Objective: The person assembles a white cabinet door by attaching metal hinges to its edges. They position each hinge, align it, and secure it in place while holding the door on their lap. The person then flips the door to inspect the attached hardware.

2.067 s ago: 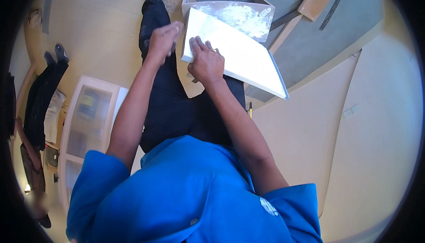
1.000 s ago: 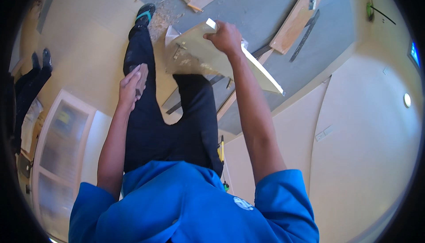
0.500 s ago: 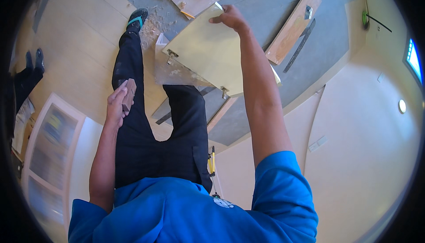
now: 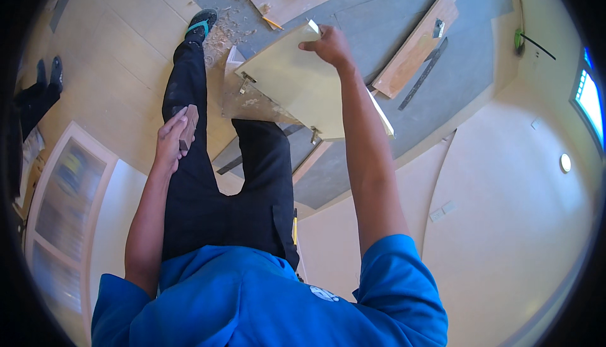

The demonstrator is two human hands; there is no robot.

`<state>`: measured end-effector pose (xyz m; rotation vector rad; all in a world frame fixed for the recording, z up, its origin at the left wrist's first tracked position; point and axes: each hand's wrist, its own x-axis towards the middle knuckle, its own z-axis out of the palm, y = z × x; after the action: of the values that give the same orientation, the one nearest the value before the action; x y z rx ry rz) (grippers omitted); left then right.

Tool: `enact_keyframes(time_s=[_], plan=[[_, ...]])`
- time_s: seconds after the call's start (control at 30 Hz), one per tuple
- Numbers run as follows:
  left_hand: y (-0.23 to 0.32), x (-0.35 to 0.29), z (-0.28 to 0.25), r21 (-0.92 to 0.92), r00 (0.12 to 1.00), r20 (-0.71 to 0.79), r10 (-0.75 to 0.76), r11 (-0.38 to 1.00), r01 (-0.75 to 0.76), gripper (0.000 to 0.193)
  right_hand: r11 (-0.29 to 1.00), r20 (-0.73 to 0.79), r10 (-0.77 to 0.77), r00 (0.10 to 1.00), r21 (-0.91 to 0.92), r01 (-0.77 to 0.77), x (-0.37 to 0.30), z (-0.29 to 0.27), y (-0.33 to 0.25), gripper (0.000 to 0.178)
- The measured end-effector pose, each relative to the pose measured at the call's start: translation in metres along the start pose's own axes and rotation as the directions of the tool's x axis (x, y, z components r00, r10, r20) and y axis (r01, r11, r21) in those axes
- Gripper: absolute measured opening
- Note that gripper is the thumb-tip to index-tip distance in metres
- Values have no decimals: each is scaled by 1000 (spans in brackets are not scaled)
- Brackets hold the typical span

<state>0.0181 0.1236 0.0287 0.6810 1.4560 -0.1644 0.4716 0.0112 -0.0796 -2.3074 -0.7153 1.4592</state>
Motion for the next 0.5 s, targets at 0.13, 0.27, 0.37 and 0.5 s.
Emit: enact_keyframes(time_s=[0.13,0.27,0.37,0.5], plan=[[12,-1,5,-3,1000,4,5,1000,-5,47,999,-47,-33,998,-34,31,-13,8,2,44],[15,1,4,-6,1000,9,-4,1000,4,47,995,-73,5,997,-101,-13,-35,11,-18,43],[17,2,5,1,1000,11,4,1000,-4,48,978,-117,22,993,-201,-45,-51,18,-33,45],[23,-3,9,12,1000,-4,30,999,-30,47,966,-181,-15,983,-257,-33,-80,35,-44,47]])
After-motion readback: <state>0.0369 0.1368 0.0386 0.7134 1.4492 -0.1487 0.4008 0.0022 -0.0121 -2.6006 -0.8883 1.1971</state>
